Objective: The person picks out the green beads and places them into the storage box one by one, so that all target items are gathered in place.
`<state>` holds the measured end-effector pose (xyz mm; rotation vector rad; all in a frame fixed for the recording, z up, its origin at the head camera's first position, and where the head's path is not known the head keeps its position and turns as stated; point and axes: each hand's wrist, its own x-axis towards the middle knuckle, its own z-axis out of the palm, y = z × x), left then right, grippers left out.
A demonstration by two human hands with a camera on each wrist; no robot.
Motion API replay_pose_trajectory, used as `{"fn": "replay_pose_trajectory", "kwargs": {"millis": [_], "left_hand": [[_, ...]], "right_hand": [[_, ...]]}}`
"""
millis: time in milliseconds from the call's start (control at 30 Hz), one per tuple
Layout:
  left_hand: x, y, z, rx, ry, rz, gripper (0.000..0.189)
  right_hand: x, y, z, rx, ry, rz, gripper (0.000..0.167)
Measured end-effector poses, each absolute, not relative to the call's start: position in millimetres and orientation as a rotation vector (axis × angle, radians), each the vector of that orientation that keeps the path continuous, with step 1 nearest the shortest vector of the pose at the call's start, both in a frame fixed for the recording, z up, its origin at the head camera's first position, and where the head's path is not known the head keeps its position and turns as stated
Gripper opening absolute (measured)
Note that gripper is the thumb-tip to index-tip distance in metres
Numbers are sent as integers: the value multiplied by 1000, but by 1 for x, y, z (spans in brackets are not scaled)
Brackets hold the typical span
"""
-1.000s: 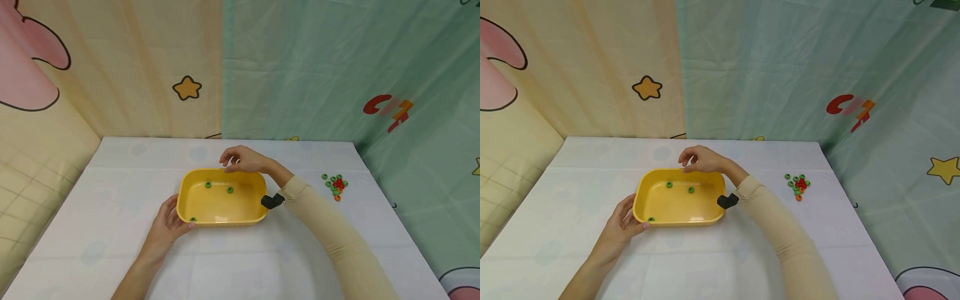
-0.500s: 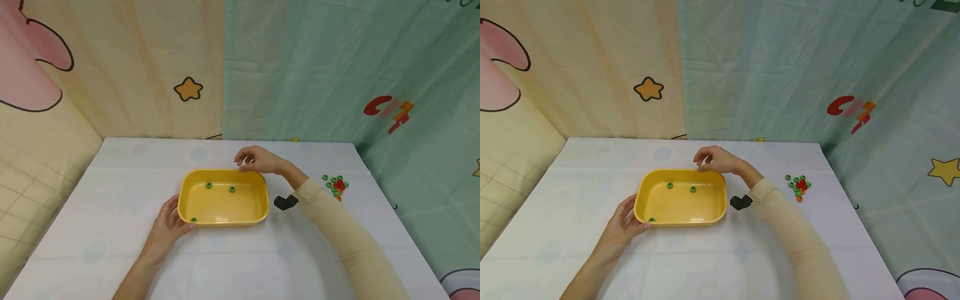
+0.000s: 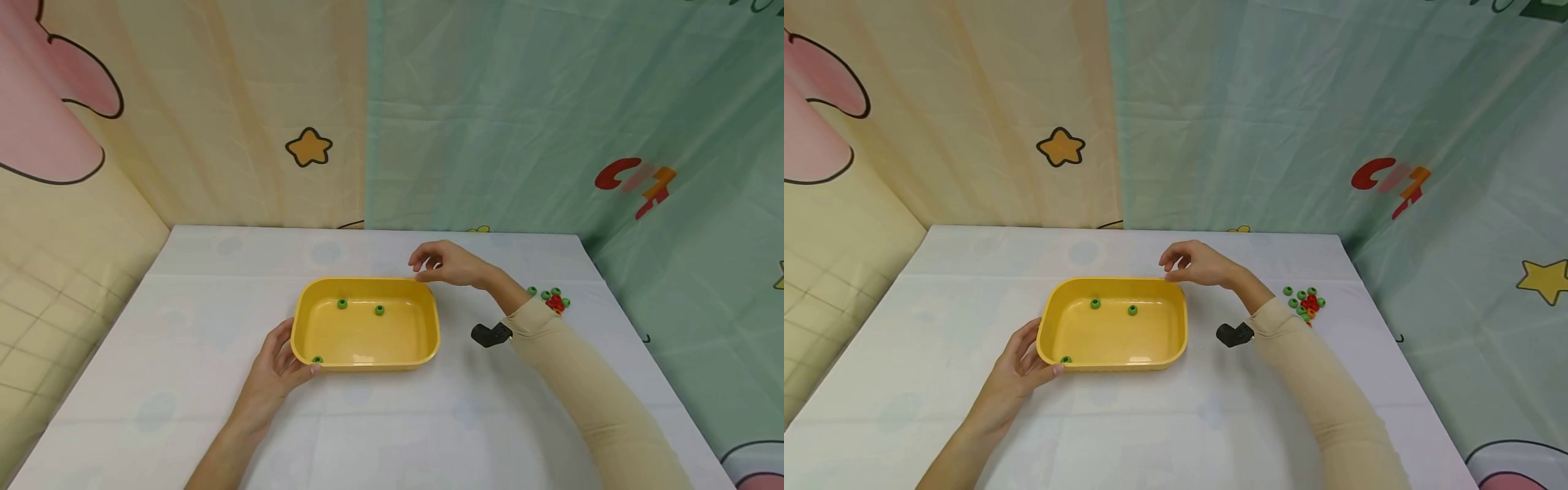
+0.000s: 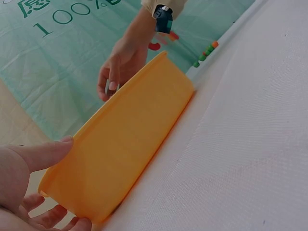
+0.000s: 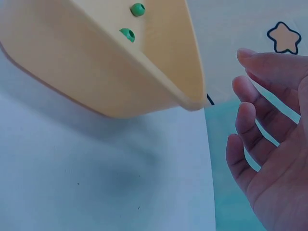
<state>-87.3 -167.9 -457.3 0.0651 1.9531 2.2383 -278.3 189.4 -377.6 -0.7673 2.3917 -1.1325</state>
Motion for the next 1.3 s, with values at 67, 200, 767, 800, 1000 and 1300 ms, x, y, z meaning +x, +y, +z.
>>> {"fn": "replay_pose_trajectory", "kwargs": {"millis": [67,200,767,800,1000,1300], "left_hand": [[-87,-168,-457,60,1951,2238,93],[-87,-167,-456,51,1949,2238,92],[-87,-167,-457,42,1941,2249,92],[-87,-167,-457,41,1941,2250,91],[-86,-168,-457,46,1937,2257,92],[-86,-169,-456,48,1942,2260,92]], "right_hand": [[-277,196,-378,-750,2402,-1132,24],[-275,209,-379,-720,2418,-1142,24],[-266,258,-383,-571,2505,-1134,29],[-266,261,-384,-568,2508,-1131,29],[-262,276,-384,-550,2546,-1114,30],[-254,302,-385,-520,2611,-1112,30]]}}
